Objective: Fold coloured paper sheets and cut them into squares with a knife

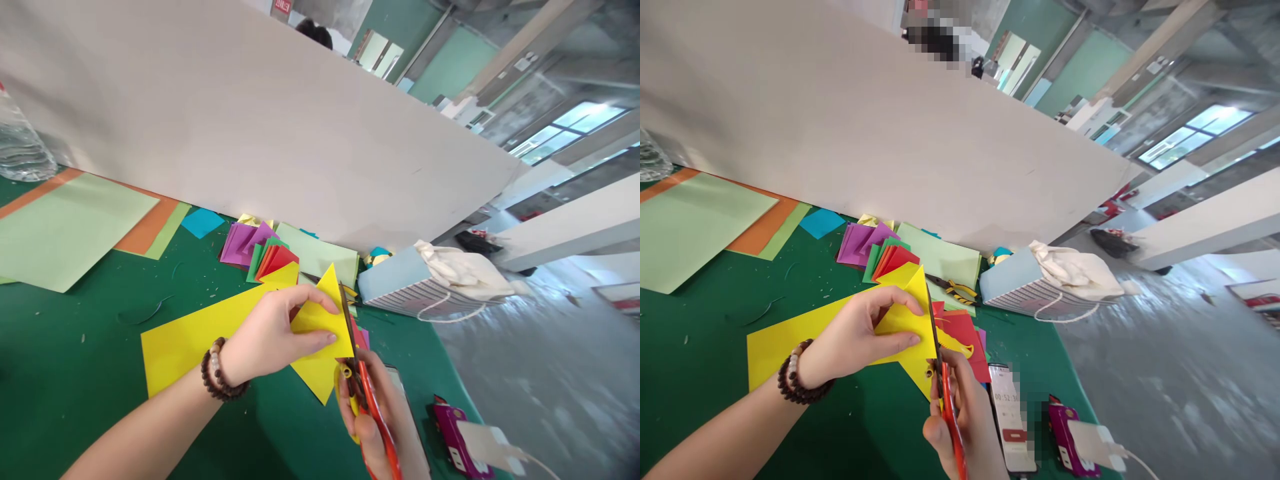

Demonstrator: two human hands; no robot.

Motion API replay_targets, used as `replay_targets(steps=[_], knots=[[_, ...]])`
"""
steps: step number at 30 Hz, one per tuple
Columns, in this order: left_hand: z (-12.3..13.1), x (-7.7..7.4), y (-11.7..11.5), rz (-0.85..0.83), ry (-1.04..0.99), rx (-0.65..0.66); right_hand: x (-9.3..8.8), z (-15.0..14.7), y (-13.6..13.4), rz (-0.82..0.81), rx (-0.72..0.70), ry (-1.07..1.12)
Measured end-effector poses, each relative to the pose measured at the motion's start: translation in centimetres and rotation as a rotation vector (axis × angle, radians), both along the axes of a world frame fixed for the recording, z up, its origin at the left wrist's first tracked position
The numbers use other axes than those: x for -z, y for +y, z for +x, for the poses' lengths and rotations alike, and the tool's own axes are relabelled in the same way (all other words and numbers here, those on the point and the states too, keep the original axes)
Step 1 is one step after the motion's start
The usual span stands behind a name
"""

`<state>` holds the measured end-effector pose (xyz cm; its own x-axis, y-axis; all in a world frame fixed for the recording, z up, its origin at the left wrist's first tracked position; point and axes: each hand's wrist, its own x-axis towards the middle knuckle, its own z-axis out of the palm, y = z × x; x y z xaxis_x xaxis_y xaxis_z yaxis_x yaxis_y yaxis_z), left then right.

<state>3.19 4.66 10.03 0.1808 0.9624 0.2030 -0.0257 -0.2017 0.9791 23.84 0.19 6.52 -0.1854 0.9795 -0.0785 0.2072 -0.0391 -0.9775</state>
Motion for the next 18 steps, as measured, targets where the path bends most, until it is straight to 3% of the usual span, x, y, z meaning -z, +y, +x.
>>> replay_targets(steps=[18], knots=[[0.16, 0.03, -0.1, -0.019, -0.006, -0.012, 0.64, 0.94, 0.63, 0.093, -0.1, -0.138]])
